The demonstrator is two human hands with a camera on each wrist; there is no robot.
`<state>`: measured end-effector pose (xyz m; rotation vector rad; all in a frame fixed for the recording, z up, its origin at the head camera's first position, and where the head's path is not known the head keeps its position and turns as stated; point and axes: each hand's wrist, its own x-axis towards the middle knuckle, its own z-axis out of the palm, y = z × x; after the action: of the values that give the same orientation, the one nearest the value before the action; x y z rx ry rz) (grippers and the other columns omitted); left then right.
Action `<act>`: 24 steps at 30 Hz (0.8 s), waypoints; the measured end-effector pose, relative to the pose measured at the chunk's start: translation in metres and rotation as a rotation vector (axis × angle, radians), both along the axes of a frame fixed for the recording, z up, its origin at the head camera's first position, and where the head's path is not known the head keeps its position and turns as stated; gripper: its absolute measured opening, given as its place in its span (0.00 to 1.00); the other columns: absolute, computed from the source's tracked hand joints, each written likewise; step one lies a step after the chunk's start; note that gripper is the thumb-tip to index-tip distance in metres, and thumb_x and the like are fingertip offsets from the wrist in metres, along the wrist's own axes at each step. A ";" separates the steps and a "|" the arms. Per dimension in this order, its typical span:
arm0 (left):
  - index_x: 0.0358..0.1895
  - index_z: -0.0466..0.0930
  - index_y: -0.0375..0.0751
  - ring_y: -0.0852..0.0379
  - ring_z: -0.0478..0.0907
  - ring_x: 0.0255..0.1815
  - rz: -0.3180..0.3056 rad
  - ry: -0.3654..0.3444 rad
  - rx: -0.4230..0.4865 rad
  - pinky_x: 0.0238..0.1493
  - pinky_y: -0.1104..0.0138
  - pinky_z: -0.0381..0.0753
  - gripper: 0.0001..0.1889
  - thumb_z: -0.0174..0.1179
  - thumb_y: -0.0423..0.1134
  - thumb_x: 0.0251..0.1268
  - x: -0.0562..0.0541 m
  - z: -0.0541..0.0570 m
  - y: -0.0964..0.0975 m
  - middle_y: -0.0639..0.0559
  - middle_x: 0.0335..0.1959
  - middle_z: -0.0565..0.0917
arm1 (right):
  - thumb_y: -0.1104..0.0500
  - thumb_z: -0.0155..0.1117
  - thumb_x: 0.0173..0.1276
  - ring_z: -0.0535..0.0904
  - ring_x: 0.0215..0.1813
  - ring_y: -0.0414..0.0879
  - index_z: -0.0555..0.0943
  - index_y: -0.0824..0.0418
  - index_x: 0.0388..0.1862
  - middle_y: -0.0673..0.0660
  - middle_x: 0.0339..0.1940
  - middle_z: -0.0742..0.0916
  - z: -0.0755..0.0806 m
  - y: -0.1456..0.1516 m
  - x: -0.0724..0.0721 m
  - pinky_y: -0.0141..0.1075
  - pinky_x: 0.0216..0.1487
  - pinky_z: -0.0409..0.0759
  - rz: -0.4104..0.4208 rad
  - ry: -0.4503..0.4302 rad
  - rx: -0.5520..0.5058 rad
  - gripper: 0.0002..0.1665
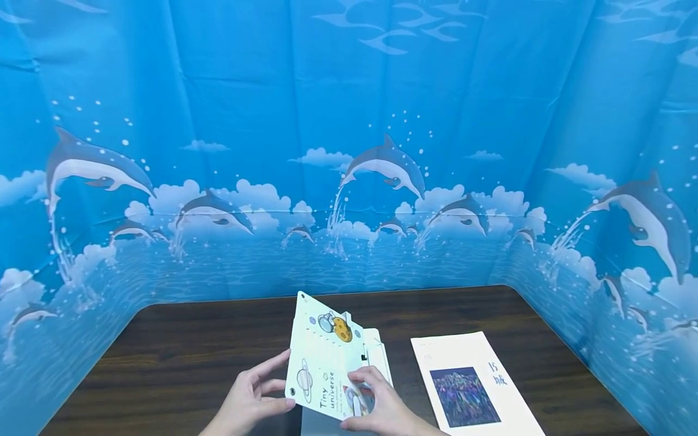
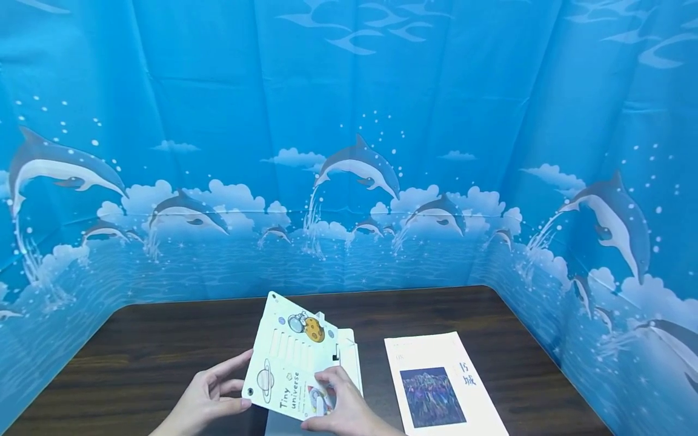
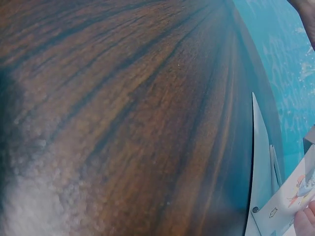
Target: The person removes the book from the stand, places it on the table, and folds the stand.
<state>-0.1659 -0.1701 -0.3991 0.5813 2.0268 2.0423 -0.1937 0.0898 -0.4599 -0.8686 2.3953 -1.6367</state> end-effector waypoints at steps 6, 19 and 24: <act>0.65 0.44 0.19 0.55 0.80 0.45 0.005 -0.081 -0.019 0.44 0.64 0.79 0.40 0.59 0.26 0.53 0.002 -0.010 -0.015 0.27 0.63 0.59 | 0.57 0.74 0.46 0.68 0.53 0.42 0.68 0.70 0.56 0.54 0.51 0.69 -0.002 -0.003 -0.001 0.33 0.58 0.70 0.023 -0.056 0.006 0.40; 0.64 0.48 0.19 0.49 0.79 0.43 0.080 -0.251 -0.075 0.41 0.57 0.80 0.43 0.64 0.27 0.46 0.002 -0.040 -0.035 0.37 0.57 0.68 | 0.53 0.75 0.42 0.70 0.51 0.42 0.72 0.65 0.55 0.47 0.51 0.71 -0.002 -0.009 0.002 0.33 0.54 0.71 -0.047 -0.058 0.167 0.40; 0.63 0.48 0.17 0.49 0.79 0.43 0.073 -0.227 -0.091 0.40 0.57 0.80 0.43 0.65 0.26 0.45 0.000 -0.046 -0.040 0.33 0.56 0.69 | 0.53 0.75 0.43 0.70 0.51 0.42 0.71 0.67 0.55 0.48 0.51 0.71 -0.002 -0.009 0.001 0.33 0.52 0.72 -0.028 -0.073 0.166 0.40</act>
<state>-0.1656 -0.2098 -0.4454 0.2489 2.0199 1.9425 -0.1926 0.0805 -0.4617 -0.7375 2.4602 -1.4270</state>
